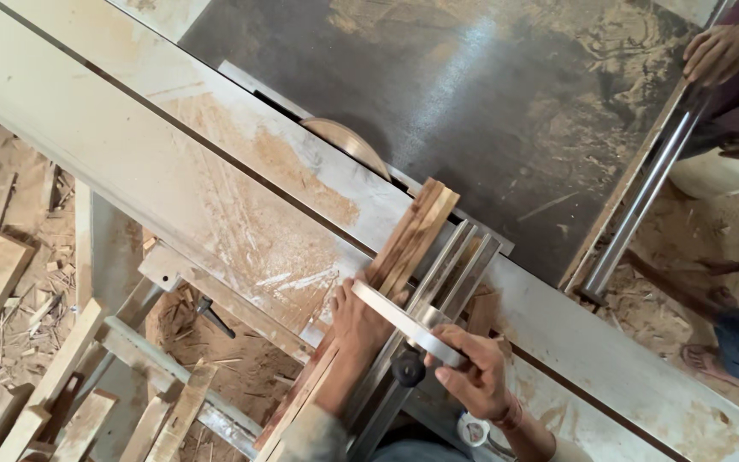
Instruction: The person repeatedly picks up small wooden planks from a pile, places them on a table saw, and cuts them into shorter pieces. The cut pieces are then set aside on the saw table.
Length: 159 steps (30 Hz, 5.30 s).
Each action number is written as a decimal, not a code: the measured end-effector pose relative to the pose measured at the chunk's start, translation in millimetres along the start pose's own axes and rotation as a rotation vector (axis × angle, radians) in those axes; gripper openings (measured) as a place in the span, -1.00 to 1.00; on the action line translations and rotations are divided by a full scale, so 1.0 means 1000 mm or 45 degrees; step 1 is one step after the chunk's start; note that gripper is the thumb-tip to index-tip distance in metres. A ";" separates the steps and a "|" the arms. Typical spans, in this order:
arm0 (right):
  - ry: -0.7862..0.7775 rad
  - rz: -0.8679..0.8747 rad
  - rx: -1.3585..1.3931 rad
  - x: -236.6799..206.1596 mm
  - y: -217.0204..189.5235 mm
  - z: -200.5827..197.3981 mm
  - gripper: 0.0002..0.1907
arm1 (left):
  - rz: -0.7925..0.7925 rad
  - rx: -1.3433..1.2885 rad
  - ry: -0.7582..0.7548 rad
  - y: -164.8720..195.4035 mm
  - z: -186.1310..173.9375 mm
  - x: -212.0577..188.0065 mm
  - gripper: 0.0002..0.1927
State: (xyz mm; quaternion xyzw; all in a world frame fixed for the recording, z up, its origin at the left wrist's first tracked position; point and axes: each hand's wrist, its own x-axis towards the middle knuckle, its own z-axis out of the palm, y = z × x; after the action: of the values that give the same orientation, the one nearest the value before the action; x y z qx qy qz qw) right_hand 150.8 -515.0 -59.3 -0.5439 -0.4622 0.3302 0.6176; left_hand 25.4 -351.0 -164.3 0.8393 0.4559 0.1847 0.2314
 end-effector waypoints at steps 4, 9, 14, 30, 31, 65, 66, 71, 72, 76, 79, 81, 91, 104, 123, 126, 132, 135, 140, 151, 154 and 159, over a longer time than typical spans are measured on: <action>-0.017 -0.150 0.081 0.014 0.002 0.005 -0.62 | 0.060 -0.217 -0.149 -0.016 -0.013 -0.004 -0.50; -0.007 -0.019 -0.020 0.042 0.007 0.026 -0.64 | 0.033 -0.253 -0.068 -0.034 -0.012 0.007 -0.55; 0.006 0.119 -0.261 0.079 0.013 0.057 -0.72 | -0.128 -0.278 -0.216 -0.052 -0.023 0.026 -0.60; -0.132 0.027 -0.259 0.189 0.042 0.130 -0.72 | -0.195 -0.281 -0.294 -0.137 -0.062 0.116 -0.58; -0.129 0.032 -0.266 0.194 0.043 0.135 -0.71 | -0.198 -0.282 -0.296 -0.143 -0.065 0.120 -0.58; 0.002 -0.099 -0.055 0.105 0.066 0.099 -0.73 | -0.326 -0.465 -0.759 -0.239 -0.159 0.008 -0.12; -0.010 -0.116 -0.022 0.096 0.065 0.092 -0.77 | -0.272 -0.419 -0.767 -0.238 -0.157 -0.004 -0.10; 0.000 -0.056 0.048 0.053 0.051 0.054 -0.77 | -0.600 -0.591 -1.244 -0.238 -0.139 -0.044 0.14; 0.002 -0.077 0.071 0.045 0.048 0.047 -0.76 | -0.724 -0.712 -1.369 -0.239 -0.134 -0.050 0.19; -0.003 -0.175 0.095 0.017 0.042 0.024 -0.68 | -0.501 -1.344 -1.392 -0.226 -0.106 -0.077 0.23; -0.005 -0.123 0.127 -0.002 0.040 0.007 -0.72 | -0.464 -1.348 -1.306 -0.203 -0.089 -0.101 0.26; -0.018 -0.199 0.094 -0.011 0.041 -0.004 -0.72 | -0.516 -1.207 -1.267 -0.186 -0.084 -0.109 0.25; -0.213 0.099 -0.204 -0.013 -0.011 -0.012 -0.29 | -0.728 -0.761 -1.457 -0.169 -0.158 -0.031 0.13; -0.549 -0.641 -1.414 0.137 0.001 0.082 0.25 | -0.571 0.219 -1.616 -0.006 -0.295 0.160 0.08; 0.320 -0.975 -0.433 0.243 -0.006 -0.131 -0.63 | 0.681 0.029 -0.096 0.127 -0.141 0.101 0.24; 0.106 -0.566 0.744 0.259 0.018 -0.167 -0.46 | 0.566 0.016 -0.742 0.099 -0.067 0.120 0.03; 0.434 -0.301 0.944 0.252 0.085 -0.193 -0.32 | 0.222 -0.182 -0.719 0.070 0.023 0.120 -0.04; 0.412 -0.173 1.048 0.255 0.126 -0.194 -0.36 | 0.147 -0.136 -0.817 0.058 0.040 0.126 -0.10; 0.804 -0.045 0.816 0.264 0.160 -0.199 -0.46 | 0.114 -0.078 -0.944 0.053 0.059 0.129 -0.08; -0.093 -0.261 -1.486 0.251 0.154 -0.175 -0.55 | 0.163 0.131 -1.150 0.068 0.072 0.122 -0.04; -0.325 0.085 -1.513 0.244 0.155 -0.140 -0.46 | 0.253 0.162 -1.225 0.062 0.076 0.125 -0.03; -0.410 0.278 -1.708 0.233 0.157 -0.111 -0.49 | 0.341 0.028 -1.259 0.043 0.081 0.129 0.07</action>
State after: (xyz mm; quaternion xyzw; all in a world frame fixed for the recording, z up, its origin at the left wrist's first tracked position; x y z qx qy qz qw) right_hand 351.3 -313.7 -161.1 -0.7955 -0.5948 0.1101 0.0357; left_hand 163.1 -279.4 -194.5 0.8798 0.1824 -0.2110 0.3849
